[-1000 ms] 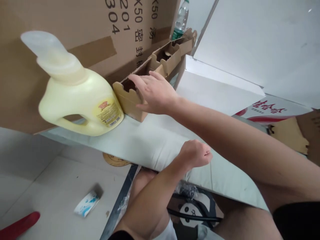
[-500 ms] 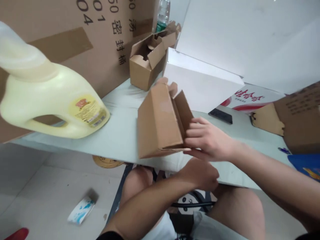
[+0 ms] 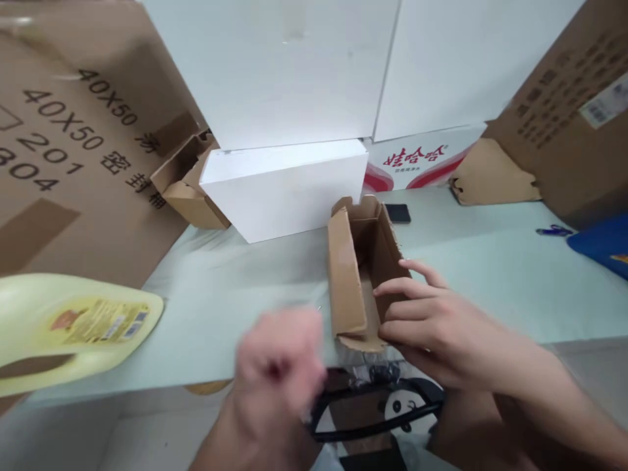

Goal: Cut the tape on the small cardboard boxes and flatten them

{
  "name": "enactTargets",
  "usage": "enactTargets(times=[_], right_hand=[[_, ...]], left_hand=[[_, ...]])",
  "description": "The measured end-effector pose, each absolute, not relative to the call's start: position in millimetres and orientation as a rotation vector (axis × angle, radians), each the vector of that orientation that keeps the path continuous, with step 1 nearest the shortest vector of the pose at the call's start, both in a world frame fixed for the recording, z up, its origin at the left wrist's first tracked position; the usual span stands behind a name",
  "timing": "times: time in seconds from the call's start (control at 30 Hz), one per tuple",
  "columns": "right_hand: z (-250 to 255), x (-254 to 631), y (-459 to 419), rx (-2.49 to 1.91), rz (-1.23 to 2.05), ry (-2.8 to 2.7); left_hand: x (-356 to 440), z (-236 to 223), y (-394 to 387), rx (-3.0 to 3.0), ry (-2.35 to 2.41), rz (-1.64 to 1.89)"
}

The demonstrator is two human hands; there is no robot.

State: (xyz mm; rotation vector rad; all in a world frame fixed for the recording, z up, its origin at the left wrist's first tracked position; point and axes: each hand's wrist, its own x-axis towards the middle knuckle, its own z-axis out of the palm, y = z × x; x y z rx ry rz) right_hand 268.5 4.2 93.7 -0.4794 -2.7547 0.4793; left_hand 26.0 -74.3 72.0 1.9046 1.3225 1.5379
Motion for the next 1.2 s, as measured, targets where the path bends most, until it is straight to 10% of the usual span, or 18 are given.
enactTargets(times=[0.33, 1.2], right_hand=[[78, 260, -8, -0.263, 0.462, -2.754], [60, 239, -6, -0.693, 0.416, -2.572]], left_hand=[[-7, -3, 36, 1.358, 1.359, 1.467], [-13, 19, -3, 1.572, 1.73, 1.234]])
